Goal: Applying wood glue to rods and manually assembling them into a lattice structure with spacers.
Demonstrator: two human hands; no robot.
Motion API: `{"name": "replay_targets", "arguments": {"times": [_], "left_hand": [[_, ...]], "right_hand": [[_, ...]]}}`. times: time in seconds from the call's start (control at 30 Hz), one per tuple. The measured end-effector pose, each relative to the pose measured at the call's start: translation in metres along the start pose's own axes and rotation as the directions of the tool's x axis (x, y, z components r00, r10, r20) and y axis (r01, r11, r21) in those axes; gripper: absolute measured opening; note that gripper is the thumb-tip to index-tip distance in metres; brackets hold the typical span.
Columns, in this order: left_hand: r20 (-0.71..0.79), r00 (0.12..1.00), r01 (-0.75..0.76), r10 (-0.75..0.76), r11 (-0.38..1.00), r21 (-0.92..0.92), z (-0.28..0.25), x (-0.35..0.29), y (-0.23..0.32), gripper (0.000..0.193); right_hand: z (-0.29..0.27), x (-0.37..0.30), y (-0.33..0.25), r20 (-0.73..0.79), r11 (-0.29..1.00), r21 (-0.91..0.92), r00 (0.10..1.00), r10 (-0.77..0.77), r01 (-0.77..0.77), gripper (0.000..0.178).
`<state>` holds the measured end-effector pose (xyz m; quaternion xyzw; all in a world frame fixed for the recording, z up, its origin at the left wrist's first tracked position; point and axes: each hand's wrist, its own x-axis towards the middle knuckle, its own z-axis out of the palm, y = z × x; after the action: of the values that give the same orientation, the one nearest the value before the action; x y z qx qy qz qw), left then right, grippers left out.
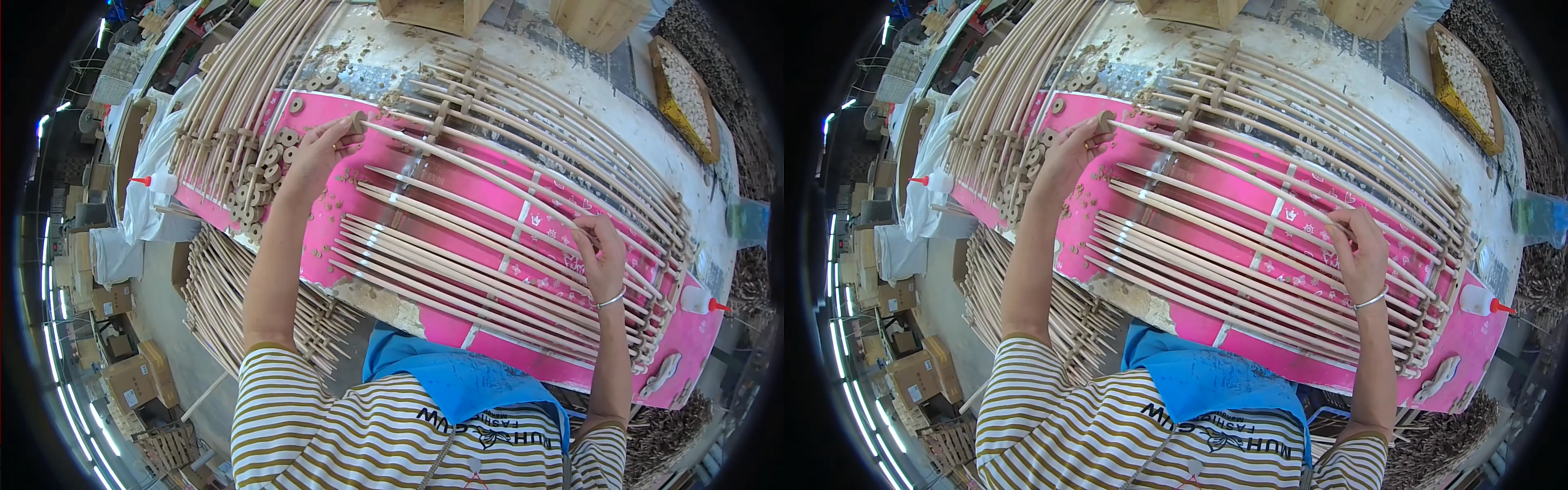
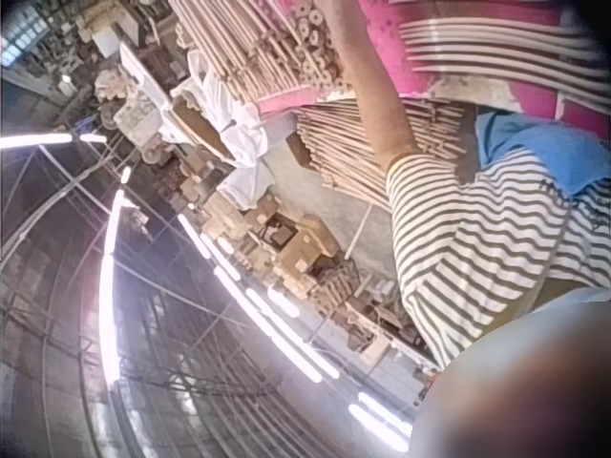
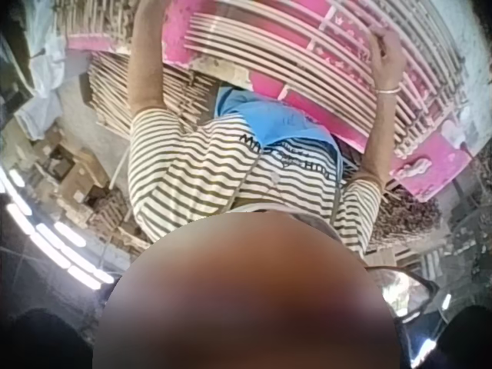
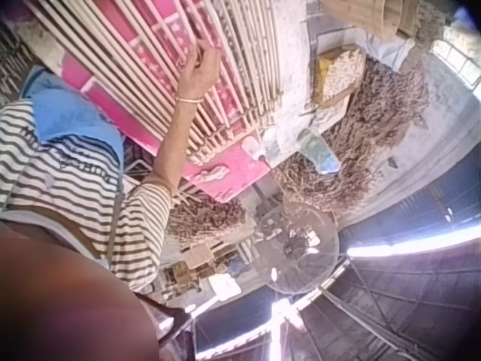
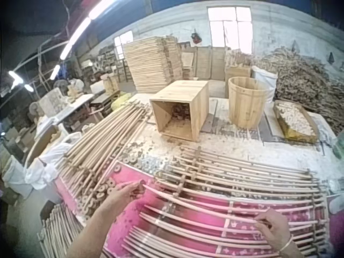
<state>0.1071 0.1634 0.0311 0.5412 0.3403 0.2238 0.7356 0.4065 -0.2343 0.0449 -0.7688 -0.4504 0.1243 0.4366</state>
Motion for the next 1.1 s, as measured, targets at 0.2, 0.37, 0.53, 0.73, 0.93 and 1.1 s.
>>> {"name": "replay_targets", "arguments": {"times": [0.2,0.37,0.53,0.73,0.93,1.1], "left_hand": [[0.017,1.0,0.027,-0.026,0.999,-0.043,0.022,-0.008,-0.006,0.035],[0.021,0.998,0.057,-0.056,0.997,-0.06,0.042,-0.014,-0.014,0.033],[0.001,0.998,0.067,-0.067,0.997,-0.024,0.053,-0.019,-0.015,0.033],[0.105,0.994,-0.061,0.035,0.966,0.252,0.046,-0.011,-0.024,0.035],[0.069,0.996,0.051,-0.047,0.997,-0.056,0.031,-0.005,-0.025,0.025],[0.026,0.997,0.071,-0.07,0.997,-0.031,0.037,-0.003,-0.032,0.028]], "right_hand": [[0.003,0.005,-0.004,0.004,0.999,-0.034,0.999,-0.04,0.04,0.01],[0.006,0.009,-0.011,-0.015,0.994,-0.083,0.997,-0.079,0.077,0.009],[0.0,0.011,-0.011,-0.022,0.952,-0.253,0.983,-0.183,0.172,0.008],[0.01,0.011,0.002,-0.018,0.98,-0.193,0.998,-0.055,0.051,0.017],[0.013,0.013,0.014,-0.014,0.968,-0.249,0.999,-0.051,0.046,0.017],[0.005,0.014,0.011,0.014,0.989,-0.131,0.997,0.075,-0.072,0.017]]}}
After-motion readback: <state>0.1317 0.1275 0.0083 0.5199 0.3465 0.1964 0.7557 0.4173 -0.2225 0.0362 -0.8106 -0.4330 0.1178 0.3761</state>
